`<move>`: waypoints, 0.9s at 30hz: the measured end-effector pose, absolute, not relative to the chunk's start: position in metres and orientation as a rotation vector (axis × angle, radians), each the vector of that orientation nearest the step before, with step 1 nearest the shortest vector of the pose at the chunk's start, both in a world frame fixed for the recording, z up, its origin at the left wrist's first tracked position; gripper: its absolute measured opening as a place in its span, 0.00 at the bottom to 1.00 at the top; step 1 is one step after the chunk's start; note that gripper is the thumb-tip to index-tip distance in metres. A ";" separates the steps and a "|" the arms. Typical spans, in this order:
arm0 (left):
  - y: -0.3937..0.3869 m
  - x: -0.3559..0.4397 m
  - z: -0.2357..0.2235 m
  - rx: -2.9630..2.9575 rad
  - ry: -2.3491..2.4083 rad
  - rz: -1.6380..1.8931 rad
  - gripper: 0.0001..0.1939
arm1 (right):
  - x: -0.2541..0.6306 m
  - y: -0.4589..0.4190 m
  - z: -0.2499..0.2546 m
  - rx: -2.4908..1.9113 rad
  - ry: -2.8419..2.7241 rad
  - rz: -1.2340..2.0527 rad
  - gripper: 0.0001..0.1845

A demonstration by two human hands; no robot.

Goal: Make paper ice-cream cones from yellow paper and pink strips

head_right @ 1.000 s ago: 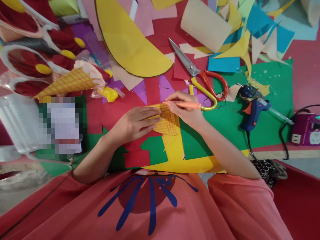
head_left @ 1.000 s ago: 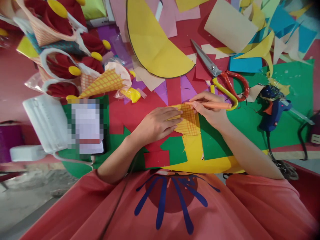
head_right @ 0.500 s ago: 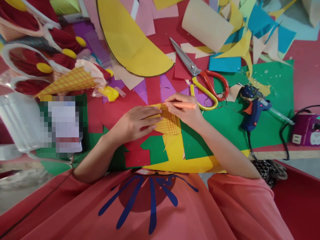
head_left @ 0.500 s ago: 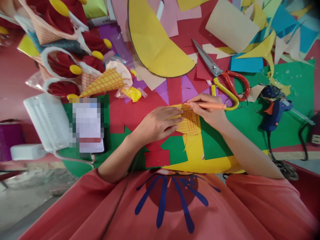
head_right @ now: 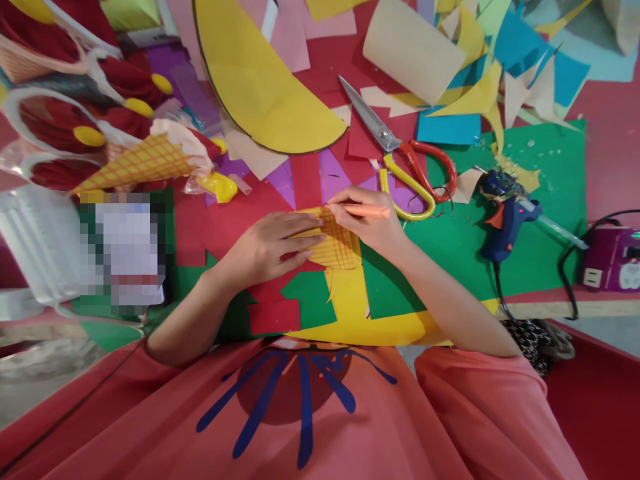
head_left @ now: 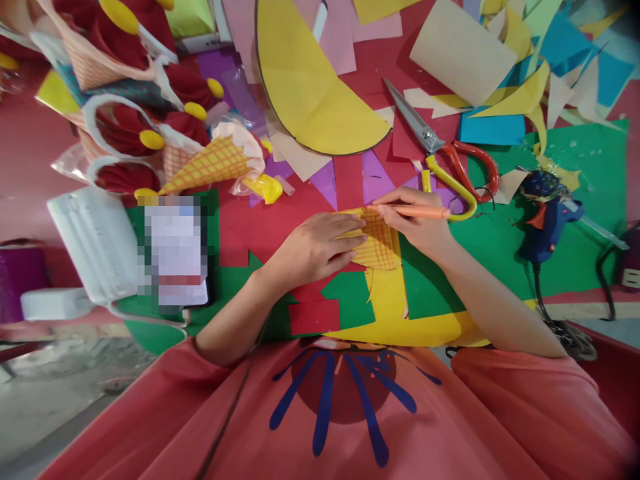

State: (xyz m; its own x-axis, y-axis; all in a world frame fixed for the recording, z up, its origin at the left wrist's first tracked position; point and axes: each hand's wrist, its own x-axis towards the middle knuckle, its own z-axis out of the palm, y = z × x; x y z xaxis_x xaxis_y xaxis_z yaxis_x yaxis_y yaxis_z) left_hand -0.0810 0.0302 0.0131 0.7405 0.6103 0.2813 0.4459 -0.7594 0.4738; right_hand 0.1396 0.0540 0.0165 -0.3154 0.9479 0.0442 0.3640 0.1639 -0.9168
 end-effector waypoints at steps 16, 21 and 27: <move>0.030 -0.082 0.012 2.543 0.826 0.570 0.13 | 0.143 0.055 0.019 -1.255 -1.700 1.237 0.07; 0.029 -0.084 0.011 2.519 0.900 0.506 0.14 | 0.142 0.054 0.020 -1.277 -1.619 1.232 0.09; 0.028 -0.084 0.008 2.509 1.057 0.476 0.16 | 0.141 0.053 0.019 -1.276 -1.618 1.210 0.06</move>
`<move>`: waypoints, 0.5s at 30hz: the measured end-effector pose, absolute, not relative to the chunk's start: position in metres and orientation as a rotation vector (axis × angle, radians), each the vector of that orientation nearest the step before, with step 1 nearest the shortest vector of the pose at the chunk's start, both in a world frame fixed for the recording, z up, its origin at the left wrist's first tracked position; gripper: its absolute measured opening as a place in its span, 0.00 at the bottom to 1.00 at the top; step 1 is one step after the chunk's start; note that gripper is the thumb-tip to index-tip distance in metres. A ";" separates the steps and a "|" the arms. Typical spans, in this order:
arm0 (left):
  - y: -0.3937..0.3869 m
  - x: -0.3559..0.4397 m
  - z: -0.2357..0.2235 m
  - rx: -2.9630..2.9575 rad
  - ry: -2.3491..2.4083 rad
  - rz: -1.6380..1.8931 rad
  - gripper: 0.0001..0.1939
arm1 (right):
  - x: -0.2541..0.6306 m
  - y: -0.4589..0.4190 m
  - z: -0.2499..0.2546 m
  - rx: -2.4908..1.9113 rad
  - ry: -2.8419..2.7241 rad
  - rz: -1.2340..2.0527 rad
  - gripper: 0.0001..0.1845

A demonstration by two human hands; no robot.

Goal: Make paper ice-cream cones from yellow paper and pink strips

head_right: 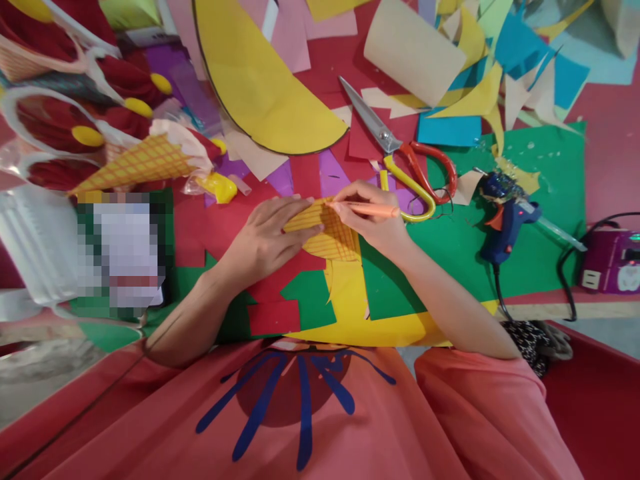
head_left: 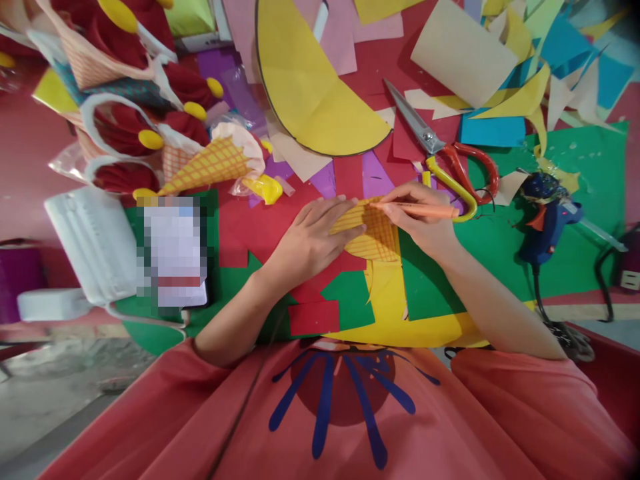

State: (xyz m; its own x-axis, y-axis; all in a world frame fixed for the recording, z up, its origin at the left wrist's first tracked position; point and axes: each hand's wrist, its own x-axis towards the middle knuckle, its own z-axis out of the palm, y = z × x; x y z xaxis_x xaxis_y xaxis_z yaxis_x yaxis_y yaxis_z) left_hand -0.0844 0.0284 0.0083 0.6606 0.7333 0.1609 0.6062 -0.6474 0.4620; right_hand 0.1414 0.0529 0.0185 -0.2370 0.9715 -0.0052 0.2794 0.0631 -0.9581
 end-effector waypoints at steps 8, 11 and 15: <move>0.029 -0.085 0.006 2.569 1.050 0.429 0.20 | 0.140 0.052 0.020 -1.244 -1.682 1.180 0.05; 0.029 -0.085 0.005 2.558 1.047 0.432 0.20 | 0.140 0.053 0.019 -1.250 -1.717 1.160 0.06; 0.029 -0.085 0.006 2.562 1.049 0.425 0.20 | 0.142 0.054 0.018 -1.239 -1.769 1.151 0.06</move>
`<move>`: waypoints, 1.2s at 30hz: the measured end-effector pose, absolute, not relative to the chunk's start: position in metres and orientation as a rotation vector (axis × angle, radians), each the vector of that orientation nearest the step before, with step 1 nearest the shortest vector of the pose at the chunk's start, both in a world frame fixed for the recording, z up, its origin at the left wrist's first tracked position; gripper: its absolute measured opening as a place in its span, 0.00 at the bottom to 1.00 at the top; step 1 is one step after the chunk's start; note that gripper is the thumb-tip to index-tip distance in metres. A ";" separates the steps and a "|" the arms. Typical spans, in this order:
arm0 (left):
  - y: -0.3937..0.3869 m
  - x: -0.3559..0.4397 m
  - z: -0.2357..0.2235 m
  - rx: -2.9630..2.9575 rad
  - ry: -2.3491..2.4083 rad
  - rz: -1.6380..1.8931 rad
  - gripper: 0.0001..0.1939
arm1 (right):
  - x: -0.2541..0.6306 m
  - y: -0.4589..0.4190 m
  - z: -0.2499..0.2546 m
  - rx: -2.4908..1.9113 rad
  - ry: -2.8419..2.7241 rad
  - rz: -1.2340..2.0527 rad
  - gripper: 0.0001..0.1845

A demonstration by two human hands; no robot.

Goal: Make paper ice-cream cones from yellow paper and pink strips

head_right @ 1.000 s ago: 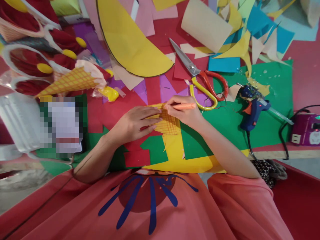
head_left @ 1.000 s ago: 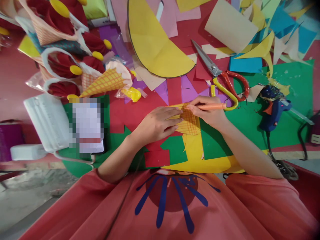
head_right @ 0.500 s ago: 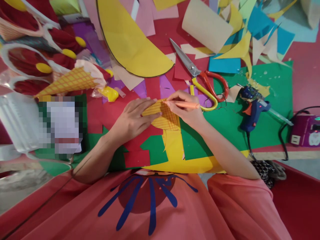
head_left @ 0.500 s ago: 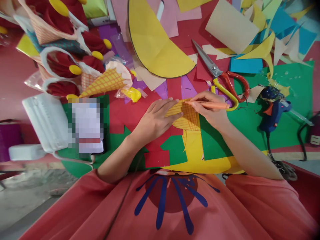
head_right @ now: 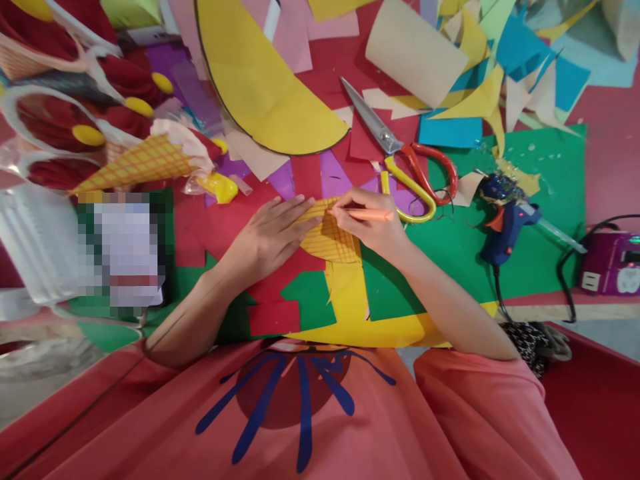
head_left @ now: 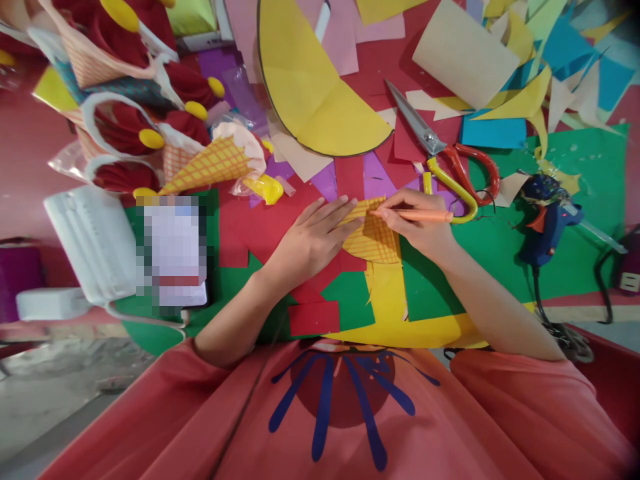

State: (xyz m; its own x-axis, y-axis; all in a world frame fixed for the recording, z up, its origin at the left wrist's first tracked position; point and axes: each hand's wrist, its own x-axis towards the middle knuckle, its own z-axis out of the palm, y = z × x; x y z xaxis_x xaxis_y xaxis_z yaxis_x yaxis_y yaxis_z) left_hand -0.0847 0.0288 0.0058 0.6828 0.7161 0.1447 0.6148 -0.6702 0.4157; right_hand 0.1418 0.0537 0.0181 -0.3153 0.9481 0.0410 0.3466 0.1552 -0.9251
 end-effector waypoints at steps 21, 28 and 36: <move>0.025 -0.081 0.012 2.545 1.188 0.453 0.23 | 0.145 0.053 0.015 -1.192 -1.412 1.332 0.13; 0.028 -0.085 0.005 2.576 1.177 0.418 0.22 | 0.143 0.049 0.014 -1.114 -1.419 1.328 0.10; 0.033 -0.088 0.008 2.624 1.051 0.452 0.15 | 0.144 0.052 0.015 -1.187 -1.486 1.266 0.14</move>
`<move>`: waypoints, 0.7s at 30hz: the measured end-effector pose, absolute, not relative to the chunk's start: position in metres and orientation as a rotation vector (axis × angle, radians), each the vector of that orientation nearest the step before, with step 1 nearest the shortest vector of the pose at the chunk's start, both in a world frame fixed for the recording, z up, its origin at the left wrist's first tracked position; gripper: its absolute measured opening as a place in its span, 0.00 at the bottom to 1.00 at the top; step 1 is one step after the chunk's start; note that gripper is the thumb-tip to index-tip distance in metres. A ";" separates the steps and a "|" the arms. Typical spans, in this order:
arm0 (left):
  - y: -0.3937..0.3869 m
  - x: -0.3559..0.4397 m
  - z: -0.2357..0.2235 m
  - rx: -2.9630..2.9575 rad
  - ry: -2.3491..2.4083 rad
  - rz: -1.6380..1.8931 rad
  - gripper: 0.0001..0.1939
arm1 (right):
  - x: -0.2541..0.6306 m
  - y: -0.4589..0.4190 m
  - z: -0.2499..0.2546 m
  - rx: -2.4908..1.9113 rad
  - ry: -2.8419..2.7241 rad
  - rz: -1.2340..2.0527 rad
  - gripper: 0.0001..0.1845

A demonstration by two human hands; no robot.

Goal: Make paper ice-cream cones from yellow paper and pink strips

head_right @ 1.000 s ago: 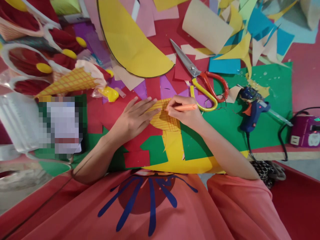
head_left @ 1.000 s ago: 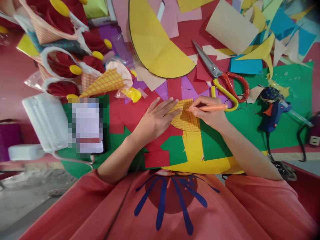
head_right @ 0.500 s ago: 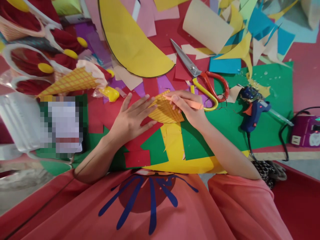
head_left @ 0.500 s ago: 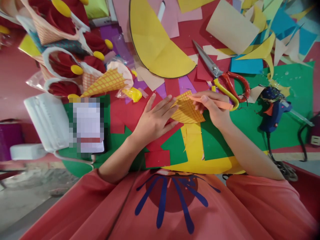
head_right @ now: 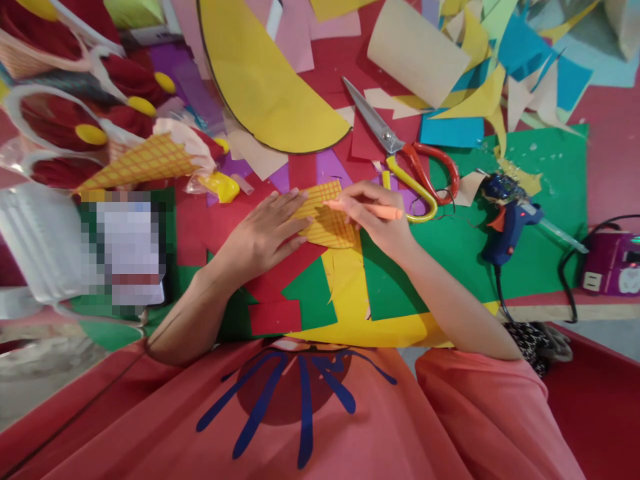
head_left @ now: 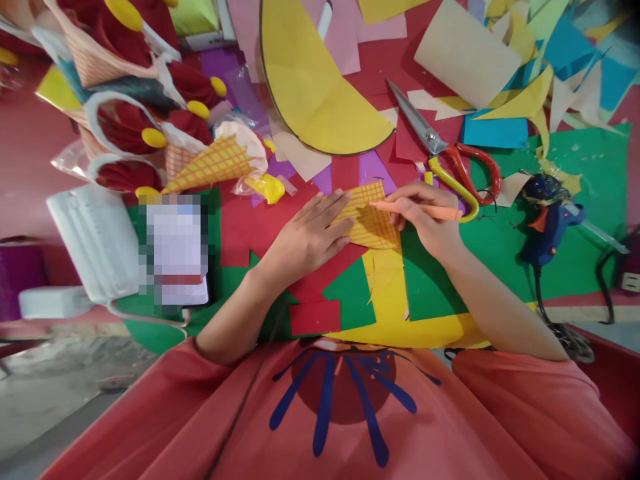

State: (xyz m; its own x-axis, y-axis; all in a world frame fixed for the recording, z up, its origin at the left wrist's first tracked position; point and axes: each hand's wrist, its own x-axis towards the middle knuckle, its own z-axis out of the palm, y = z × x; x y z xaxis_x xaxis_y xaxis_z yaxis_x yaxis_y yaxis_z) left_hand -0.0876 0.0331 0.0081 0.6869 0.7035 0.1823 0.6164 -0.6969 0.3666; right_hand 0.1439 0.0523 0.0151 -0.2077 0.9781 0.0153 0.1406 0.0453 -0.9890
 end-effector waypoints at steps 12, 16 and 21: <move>0.031 -0.090 0.006 2.607 1.070 0.570 0.15 | 0.143 0.052 0.019 -1.245 -1.568 1.262 0.07; 0.032 -0.090 0.006 2.576 1.083 0.562 0.15 | 0.143 0.053 0.019 -1.250 -1.623 1.237 0.07; 0.031 -0.088 0.005 2.524 1.100 0.555 0.16 | 0.141 0.054 0.021 -1.236 -1.631 1.242 0.09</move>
State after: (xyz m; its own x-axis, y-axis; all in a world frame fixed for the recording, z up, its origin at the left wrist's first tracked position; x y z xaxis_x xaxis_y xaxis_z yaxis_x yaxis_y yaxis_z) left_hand -0.0884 0.0310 0.0049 0.6256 0.7492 0.2177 0.6200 -0.6468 0.4441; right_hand 0.1405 0.0543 0.0208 -0.2709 0.9626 -0.0012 0.2570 0.0711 -0.9638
